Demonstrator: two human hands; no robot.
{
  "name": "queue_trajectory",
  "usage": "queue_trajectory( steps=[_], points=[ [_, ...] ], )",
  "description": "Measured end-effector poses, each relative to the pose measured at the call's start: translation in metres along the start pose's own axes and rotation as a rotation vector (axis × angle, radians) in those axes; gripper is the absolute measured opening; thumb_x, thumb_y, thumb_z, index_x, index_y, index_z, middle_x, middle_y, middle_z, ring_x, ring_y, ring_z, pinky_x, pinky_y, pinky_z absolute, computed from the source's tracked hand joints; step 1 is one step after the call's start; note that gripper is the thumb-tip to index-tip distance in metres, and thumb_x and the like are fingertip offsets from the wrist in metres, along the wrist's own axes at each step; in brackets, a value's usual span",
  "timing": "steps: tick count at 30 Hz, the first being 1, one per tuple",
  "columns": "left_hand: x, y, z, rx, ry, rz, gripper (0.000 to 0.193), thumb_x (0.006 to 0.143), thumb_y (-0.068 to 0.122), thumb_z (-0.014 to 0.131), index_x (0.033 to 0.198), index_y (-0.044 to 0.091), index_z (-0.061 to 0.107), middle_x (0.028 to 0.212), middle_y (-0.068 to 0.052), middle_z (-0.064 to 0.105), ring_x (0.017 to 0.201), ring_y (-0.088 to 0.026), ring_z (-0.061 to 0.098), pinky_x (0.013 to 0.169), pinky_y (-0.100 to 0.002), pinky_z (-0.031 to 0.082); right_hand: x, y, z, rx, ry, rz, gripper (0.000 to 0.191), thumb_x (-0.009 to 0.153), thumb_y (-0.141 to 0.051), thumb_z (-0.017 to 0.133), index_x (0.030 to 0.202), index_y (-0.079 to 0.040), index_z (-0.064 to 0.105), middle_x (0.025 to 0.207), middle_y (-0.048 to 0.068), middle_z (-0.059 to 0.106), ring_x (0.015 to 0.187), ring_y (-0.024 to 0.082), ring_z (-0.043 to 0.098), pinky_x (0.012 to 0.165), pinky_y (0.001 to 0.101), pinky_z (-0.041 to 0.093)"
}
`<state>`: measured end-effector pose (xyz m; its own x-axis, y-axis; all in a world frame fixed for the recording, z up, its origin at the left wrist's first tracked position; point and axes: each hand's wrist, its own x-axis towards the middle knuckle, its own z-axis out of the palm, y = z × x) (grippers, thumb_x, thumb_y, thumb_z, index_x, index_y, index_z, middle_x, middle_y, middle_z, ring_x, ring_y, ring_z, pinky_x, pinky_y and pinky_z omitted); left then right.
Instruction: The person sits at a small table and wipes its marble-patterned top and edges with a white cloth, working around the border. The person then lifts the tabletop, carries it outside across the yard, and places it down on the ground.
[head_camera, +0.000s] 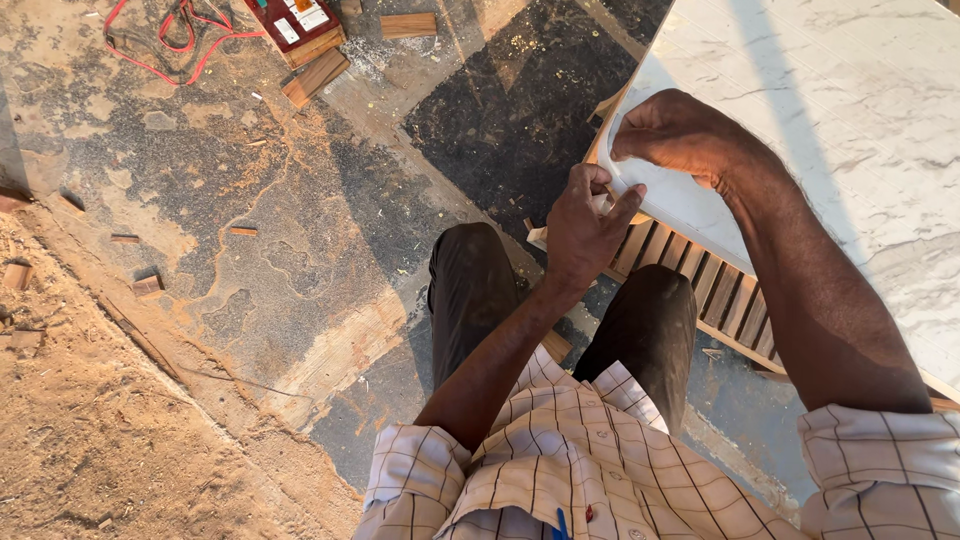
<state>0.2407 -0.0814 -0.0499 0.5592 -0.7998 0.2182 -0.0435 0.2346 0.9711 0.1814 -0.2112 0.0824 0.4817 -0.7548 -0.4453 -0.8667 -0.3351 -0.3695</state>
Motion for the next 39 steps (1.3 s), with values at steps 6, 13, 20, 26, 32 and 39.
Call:
queue_trajectory(
  steps=[6, 13, 20, 26, 32, 39],
  points=[
    [0.018, 0.005, -0.001, 0.298, 0.042, 0.063, 0.033, 0.098, 0.033, 0.072, 0.09, 0.005, 0.059, 0.085, -0.011, 0.066, 0.07, -0.025, 0.066, 0.06, -0.04, 0.052, 0.005, 0.006, -0.001, 0.242, -0.08, -0.274, 0.02, 0.093, -0.024, 0.075, 0.094, -0.005, 0.079, 0.079, 0.007, 0.074, 0.074, 0.011, 0.068, 0.075, 0.0286, 0.053],
    [0.01, -0.025, 0.007, -0.391, 0.052, 0.035, 0.035, 0.115, 0.024, 0.064, 0.088, 0.001, 0.062, 0.088, -0.008, 0.059, 0.075, -0.018, 0.054, 0.068, -0.038, 0.045, -0.001, 0.04, 0.013, 1.128, 0.105, -0.39, 0.01, 0.104, -0.009, 0.073, 0.098, -0.003, 0.076, 0.093, 0.009, 0.075, 0.081, 0.015, 0.068, 0.077, 0.0312, 0.056],
    [-0.01, -0.041, 0.023, -1.314, 0.064, -0.554, 0.026, 0.103, 0.034, 0.062, 0.1, 0.008, 0.064, 0.093, -0.005, 0.066, 0.077, -0.017, 0.065, 0.065, -0.036, 0.055, 0.001, 0.053, 0.027, 1.197, 0.168, -0.525, 0.008, 0.104, -0.01, 0.074, 0.1, -0.003, 0.077, 0.096, 0.01, 0.076, 0.083, 0.016, 0.069, 0.078, 0.0327, 0.056],
    [-0.019, -0.081, 0.005, -1.371, 0.183, -0.66, 0.026, 0.108, 0.034, 0.062, 0.109, 0.008, 0.059, 0.092, -0.003, 0.066, 0.077, -0.017, 0.064, 0.065, -0.037, 0.054, 0.002, 0.063, 0.033, 1.258, 0.211, -0.593, 0.007, 0.106, -0.007, 0.074, 0.1, -0.004, 0.077, 0.097, 0.011, 0.076, 0.084, 0.016, 0.068, 0.08, 0.0329, 0.055],
    [-0.064, -0.086, -0.034, -1.274, 0.004, -0.651, 0.035, 0.104, 0.031, 0.059, 0.131, 0.008, 0.059, 0.107, -0.007, 0.072, 0.082, -0.017, 0.066, 0.067, -0.037, 0.055, -0.025, 0.047, 0.047, 1.106, 0.304, -0.728, 0.012, 0.109, -0.011, 0.072, 0.101, -0.004, 0.076, 0.096, 0.01, 0.075, 0.079, 0.014, 0.067, 0.08, 0.0314, 0.054],
    [-0.069, -0.046, -0.059, -1.445, -0.347, -0.502, 0.038, 0.111, 0.03, 0.06, 0.141, 0.008, 0.06, 0.107, -0.01, 0.068, 0.088, -0.019, 0.068, 0.072, -0.037, 0.057, -0.114, 0.017, 0.125, 1.277, 0.186, -0.336, 0.037, 0.1, -0.026, 0.07, 0.125, 0.0, 0.071, 0.101, 0.009, 0.071, 0.094, 0.014, 0.066, 0.078, 0.0301, 0.053]
  ],
)
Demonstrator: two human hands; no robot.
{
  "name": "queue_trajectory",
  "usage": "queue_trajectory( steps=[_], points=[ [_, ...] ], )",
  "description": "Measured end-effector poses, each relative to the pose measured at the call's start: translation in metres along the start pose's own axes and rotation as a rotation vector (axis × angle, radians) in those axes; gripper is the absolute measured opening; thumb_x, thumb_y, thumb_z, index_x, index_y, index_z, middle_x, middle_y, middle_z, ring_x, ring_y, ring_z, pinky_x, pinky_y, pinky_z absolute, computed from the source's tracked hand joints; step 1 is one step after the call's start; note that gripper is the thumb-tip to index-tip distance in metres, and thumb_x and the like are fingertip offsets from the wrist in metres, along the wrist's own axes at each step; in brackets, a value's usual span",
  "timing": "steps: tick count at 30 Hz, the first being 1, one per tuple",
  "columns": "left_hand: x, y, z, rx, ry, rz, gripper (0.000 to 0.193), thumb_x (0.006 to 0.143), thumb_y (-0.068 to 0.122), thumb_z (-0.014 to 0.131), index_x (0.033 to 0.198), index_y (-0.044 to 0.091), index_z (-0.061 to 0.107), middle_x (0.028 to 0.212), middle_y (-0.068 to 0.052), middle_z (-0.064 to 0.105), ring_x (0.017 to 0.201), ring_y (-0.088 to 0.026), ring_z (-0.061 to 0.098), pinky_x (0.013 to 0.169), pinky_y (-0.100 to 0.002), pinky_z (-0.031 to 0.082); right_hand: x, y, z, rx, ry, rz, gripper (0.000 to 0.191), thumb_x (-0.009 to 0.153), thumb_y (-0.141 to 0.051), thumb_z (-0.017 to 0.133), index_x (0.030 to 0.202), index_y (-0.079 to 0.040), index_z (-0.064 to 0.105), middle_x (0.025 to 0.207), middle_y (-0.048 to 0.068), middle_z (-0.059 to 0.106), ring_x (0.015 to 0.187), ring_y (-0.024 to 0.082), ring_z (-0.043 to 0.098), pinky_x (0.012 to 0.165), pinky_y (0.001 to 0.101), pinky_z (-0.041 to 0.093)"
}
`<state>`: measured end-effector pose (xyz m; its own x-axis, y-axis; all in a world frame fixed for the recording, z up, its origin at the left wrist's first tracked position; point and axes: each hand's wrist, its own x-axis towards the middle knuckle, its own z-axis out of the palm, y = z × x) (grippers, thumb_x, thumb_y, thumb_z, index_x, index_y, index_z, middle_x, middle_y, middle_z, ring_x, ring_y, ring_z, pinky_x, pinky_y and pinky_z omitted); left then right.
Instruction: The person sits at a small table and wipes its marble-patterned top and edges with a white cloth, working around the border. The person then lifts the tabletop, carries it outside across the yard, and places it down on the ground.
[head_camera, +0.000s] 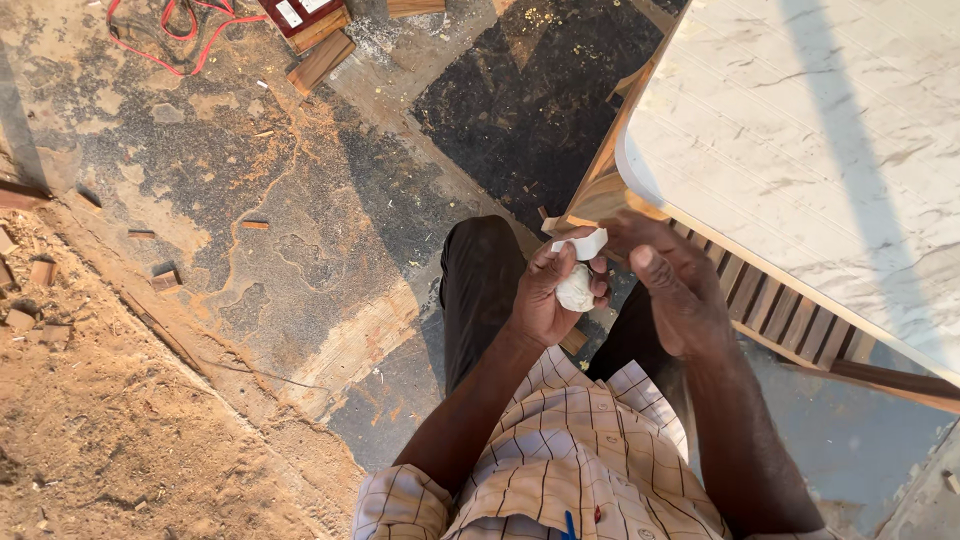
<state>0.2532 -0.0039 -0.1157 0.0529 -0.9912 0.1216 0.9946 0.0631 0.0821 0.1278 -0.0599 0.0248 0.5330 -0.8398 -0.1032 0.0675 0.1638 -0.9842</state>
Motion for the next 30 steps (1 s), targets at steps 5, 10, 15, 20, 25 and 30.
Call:
queue_trajectory(
  steps=[5, 10, 15, 20, 25, 30],
  points=[
    [0.001, -0.01, 0.008, 0.226, -0.084, 0.034, 0.039, 0.113, 0.026, 0.067, 0.144, 0.005, 0.057, 0.107, -0.008, 0.064, 0.091, -0.018, 0.067, 0.071, -0.036, 0.057, -0.004, 0.012, 0.007, 0.302, 0.167, -0.096, 0.021, 0.107, -0.014, 0.074, 0.115, 0.005, 0.071, 0.104, 0.018, 0.075, 0.093, 0.026, 0.069, 0.079, 0.0411, 0.056],
    [0.0, -0.006, 0.025, 0.225, -0.033, 0.045, 0.057, 0.103, 0.039, 0.063, 0.15, 0.01, 0.049, 0.121, -0.009, 0.066, 0.096, -0.018, 0.068, 0.07, -0.033, 0.059, -0.008, -0.015, -0.016, -0.102, 0.355, -0.459, 0.015, 0.106, -0.017, 0.073, 0.112, -0.005, 0.068, 0.118, 0.015, 0.078, 0.114, 0.026, 0.073, 0.108, 0.045, 0.06],
    [0.015, -0.013, 0.051, 0.143, 0.184, 0.061, 0.064, 0.11, 0.052, 0.049, 0.147, 0.0, 0.046, 0.133, -0.016, 0.062, 0.13, -0.026, 0.063, 0.11, -0.04, 0.057, -0.018, -0.006, 0.004, -1.148, -0.133, -0.774, 0.039, 0.089, -0.014, 0.077, 0.124, -0.001, 0.067, 0.135, 0.016, 0.066, 0.128, 0.032, 0.065, 0.113, 0.0498, 0.049],
    [0.0, -0.01, 0.078, -0.186, 0.029, -0.001, 0.076, 0.108, 0.065, 0.04, 0.157, 0.007, 0.04, 0.152, -0.016, 0.052, 0.143, -0.029, 0.05, 0.115, -0.043, 0.048, -0.028, -0.004, 0.008, -0.967, -0.152, -0.603, 0.055, 0.09, -0.027, 0.075, 0.138, -0.004, 0.06, 0.147, 0.016, 0.055, 0.135, 0.031, 0.058, 0.11, 0.0457, 0.05],
    [0.001, 0.0, 0.098, 0.553, 0.063, 0.178, 0.074, 0.109, 0.06, 0.041, 0.159, 0.005, 0.037, 0.163, -0.017, 0.041, 0.155, -0.022, 0.038, 0.127, -0.038, 0.038, -0.037, -0.016, -0.001, -0.539, -0.199, -0.39, 0.044, 0.103, -0.032, 0.062, 0.139, -0.007, 0.065, 0.141, 0.012, 0.064, 0.128, 0.028, 0.066, 0.104, 0.0386, 0.056],
    [0.015, -0.004, 0.111, 0.689, 0.007, 0.188, 0.047, 0.116, 0.034, 0.057, 0.143, -0.005, 0.056, 0.139, -0.022, 0.065, 0.13, -0.023, 0.065, 0.108, -0.035, 0.055, -0.039, 0.006, -0.007, -1.102, 0.158, -0.838, 0.041, 0.103, -0.034, 0.068, 0.135, -0.009, 0.061, 0.125, 0.006, 0.073, 0.115, 0.026, 0.071, 0.096, 0.0385, 0.055]
  ],
)
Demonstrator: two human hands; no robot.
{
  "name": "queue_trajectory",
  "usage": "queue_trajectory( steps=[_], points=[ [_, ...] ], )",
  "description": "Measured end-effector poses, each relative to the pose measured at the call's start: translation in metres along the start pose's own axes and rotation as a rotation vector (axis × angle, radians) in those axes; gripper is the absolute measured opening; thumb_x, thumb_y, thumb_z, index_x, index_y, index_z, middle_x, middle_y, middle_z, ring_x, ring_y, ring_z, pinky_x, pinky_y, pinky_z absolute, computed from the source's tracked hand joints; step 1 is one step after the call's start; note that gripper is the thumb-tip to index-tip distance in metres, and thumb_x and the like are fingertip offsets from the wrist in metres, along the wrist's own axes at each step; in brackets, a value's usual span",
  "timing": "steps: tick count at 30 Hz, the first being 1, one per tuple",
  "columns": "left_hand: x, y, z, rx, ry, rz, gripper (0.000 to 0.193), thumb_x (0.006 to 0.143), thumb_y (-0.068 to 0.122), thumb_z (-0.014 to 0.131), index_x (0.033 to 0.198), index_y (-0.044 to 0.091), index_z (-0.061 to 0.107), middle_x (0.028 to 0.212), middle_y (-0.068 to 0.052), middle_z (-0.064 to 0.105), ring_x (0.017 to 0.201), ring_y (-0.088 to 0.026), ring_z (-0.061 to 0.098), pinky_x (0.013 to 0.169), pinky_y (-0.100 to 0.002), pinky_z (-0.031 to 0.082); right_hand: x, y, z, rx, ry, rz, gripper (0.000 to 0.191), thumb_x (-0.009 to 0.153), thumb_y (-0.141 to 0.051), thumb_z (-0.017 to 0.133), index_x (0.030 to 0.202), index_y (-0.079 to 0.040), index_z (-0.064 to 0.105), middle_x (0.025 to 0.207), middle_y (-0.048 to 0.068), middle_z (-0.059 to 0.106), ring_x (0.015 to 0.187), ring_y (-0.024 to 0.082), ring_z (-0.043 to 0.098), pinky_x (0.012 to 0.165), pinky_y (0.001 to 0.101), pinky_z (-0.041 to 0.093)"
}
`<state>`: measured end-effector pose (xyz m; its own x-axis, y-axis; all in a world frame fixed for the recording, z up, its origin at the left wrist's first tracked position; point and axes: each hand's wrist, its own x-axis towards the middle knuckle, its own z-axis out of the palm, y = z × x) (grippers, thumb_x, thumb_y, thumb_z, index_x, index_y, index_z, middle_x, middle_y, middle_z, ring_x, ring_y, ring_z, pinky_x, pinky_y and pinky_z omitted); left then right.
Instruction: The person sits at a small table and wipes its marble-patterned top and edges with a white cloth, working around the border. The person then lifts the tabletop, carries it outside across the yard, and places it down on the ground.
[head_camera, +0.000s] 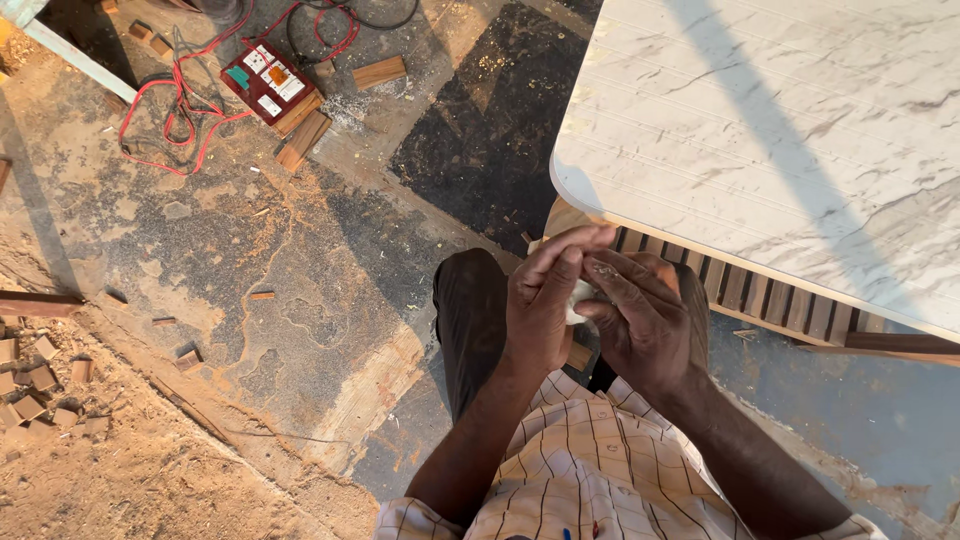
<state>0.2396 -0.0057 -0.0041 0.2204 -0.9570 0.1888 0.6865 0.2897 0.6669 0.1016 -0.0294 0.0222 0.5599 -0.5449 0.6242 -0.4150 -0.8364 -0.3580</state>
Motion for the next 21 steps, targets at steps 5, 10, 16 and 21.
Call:
queue_trajectory(
  steps=[5, 10, 16, 21],
  points=[
    [0.046, -0.007, 0.003, 0.391, 0.087, 0.006, 0.039, 0.112, 0.035, 0.055, 0.117, 0.0, 0.07, 0.075, -0.005, 0.068, 0.065, -0.009, 0.061, 0.06, -0.024, 0.048, -0.004, 0.079, -0.068, -0.193, 0.113, 0.096, 0.02, 0.113, -0.032, 0.069, 0.121, -0.014, 0.071, 0.106, 0.007, 0.077, 0.089, 0.017, 0.072, 0.088, 0.0299, 0.055],
    [0.15, -0.031, 0.009, 0.707, -0.219, 0.416, 0.049, 0.114, 0.045, 0.055, 0.082, 0.01, 0.067, 0.068, 0.001, 0.065, 0.061, -0.009, 0.062, 0.057, -0.028, 0.049, 0.015, 0.187, -0.155, -0.533, -0.243, 0.136, 0.046, 0.111, -0.031, 0.057, 0.126, 0.012, 0.063, 0.123, 0.035, 0.067, 0.118, 0.046, 0.066, 0.103, 0.053, 0.052],
    [0.228, -0.085, 0.032, 1.234, -0.45, 0.807, 0.046, 0.105, 0.038, 0.062, 0.068, 0.01, 0.058, 0.048, 0.0, 0.046, 0.041, -0.018, 0.049, 0.041, -0.036, 0.038, 0.007, 0.221, -0.159, -0.613, -0.313, 0.053, 0.049, 0.108, -0.029, 0.054, 0.135, 0.012, 0.061, 0.137, 0.038, 0.059, 0.135, 0.054, 0.056, 0.114, 0.0613, 0.045],
    [0.228, -0.099, 0.031, 1.259, -0.469, 0.329, 0.05, 0.102, 0.044, 0.06, 0.062, 0.014, 0.058, 0.044, -0.002, 0.047, 0.042, -0.018, 0.052, 0.044, -0.039, 0.04, 0.027, 0.232, -0.157, -0.537, -0.361, 0.18, 0.052, 0.112, -0.031, 0.054, 0.136, 0.015, 0.058, 0.138, 0.04, 0.057, 0.133, 0.056, 0.055, 0.113, 0.0624, 0.047]
  ],
)
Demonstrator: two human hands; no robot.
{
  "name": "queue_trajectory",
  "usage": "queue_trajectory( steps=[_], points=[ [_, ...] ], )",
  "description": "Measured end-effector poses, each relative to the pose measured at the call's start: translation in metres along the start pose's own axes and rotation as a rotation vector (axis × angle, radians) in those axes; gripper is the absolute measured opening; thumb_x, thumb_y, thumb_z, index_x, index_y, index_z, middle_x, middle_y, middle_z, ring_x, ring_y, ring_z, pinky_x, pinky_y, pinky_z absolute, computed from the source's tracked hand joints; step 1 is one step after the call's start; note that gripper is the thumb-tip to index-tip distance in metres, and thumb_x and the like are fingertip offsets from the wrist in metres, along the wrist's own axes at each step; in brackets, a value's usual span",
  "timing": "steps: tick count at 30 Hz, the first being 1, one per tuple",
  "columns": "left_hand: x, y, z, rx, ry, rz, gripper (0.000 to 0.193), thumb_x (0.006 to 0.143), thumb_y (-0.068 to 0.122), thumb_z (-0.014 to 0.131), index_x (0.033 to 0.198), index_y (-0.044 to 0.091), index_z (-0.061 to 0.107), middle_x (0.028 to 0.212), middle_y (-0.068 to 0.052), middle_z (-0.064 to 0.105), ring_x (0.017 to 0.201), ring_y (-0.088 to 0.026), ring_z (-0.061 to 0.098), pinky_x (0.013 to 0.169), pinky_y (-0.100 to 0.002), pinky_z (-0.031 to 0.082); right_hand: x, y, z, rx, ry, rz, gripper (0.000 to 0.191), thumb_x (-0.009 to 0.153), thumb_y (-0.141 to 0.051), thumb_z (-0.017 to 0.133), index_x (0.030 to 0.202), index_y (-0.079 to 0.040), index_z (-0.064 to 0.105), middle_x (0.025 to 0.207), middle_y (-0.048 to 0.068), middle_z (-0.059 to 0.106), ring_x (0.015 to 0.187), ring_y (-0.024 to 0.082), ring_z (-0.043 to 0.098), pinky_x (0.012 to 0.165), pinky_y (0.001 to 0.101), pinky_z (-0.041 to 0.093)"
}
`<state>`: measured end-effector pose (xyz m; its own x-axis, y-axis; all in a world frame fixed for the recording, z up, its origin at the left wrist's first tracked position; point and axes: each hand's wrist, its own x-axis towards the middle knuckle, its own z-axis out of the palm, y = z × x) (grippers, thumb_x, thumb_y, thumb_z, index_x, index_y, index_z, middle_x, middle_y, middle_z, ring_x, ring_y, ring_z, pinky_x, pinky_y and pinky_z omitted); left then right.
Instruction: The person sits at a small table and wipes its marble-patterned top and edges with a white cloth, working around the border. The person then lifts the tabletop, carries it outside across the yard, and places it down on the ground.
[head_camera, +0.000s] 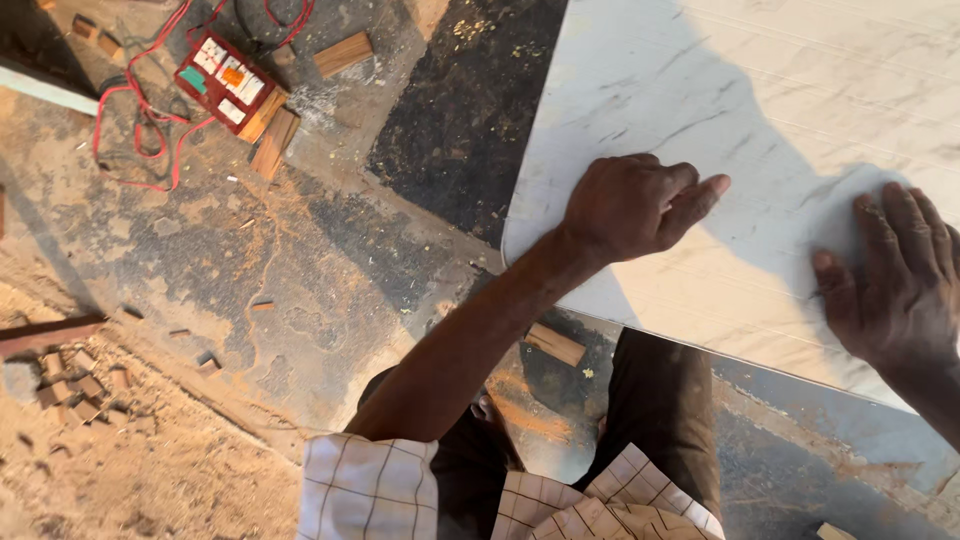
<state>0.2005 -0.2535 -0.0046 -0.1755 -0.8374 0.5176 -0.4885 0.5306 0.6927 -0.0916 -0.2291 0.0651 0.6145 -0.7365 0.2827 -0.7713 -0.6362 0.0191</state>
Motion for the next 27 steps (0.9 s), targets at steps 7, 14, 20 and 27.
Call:
queue_trajectory(
  steps=[7, 14, 20, 27],
  points=[
    [0.041, -0.013, -0.016, -0.269, -0.162, -0.574, 0.05, 0.103, 0.046, 0.056, 0.078, 0.005, 0.069, 0.061, -0.009, 0.066, 0.054, -0.026, 0.066, 0.058, -0.041, 0.054, 0.023, 0.008, 0.001, 0.116, -0.026, 0.023, 0.056, 0.113, -0.031, 0.047, 0.14, 0.018, 0.053, 0.143, 0.042, 0.05, 0.135, 0.058, 0.05, 0.111, 0.0647, 0.041],
    [0.109, -0.038, -0.015, -0.038, -0.266, -0.571, 0.034, 0.101, 0.041, 0.06, 0.097, 0.009, 0.073, 0.079, -0.009, 0.074, 0.075, -0.025, 0.073, 0.072, -0.041, 0.059, 0.005, 0.038, 0.011, 0.112, -0.169, 0.118, 0.057, 0.113, -0.035, 0.05, 0.151, 0.007, 0.051, 0.159, 0.03, 0.045, 0.151, 0.048, 0.044, 0.118, 0.0642, 0.034],
    [0.146, -0.067, -0.016, 0.2, -0.29, 0.076, 0.034, 0.086, 0.013, 0.074, 0.115, -0.001, 0.063, 0.112, -0.016, 0.06, 0.108, -0.031, 0.058, 0.098, -0.044, 0.052, -0.004, 0.048, 0.014, 0.17, -0.184, 0.192, 0.054, 0.109, -0.034, 0.053, 0.149, 0.001, 0.053, 0.157, 0.025, 0.044, 0.148, 0.045, 0.045, 0.117, 0.0629, 0.037],
    [0.141, -0.084, -0.023, 0.302, -0.401, 0.215, 0.028, 0.091, 0.009, 0.077, 0.115, 0.006, 0.062, 0.115, -0.012, 0.058, 0.112, -0.031, 0.058, 0.102, -0.044, 0.052, -0.01, 0.052, 0.007, 0.199, -0.228, 0.318, 0.05, 0.1, -0.035, 0.059, 0.142, -0.009, 0.059, 0.154, 0.017, 0.048, 0.144, 0.037, 0.047, 0.117, 0.057, 0.038]
  ],
)
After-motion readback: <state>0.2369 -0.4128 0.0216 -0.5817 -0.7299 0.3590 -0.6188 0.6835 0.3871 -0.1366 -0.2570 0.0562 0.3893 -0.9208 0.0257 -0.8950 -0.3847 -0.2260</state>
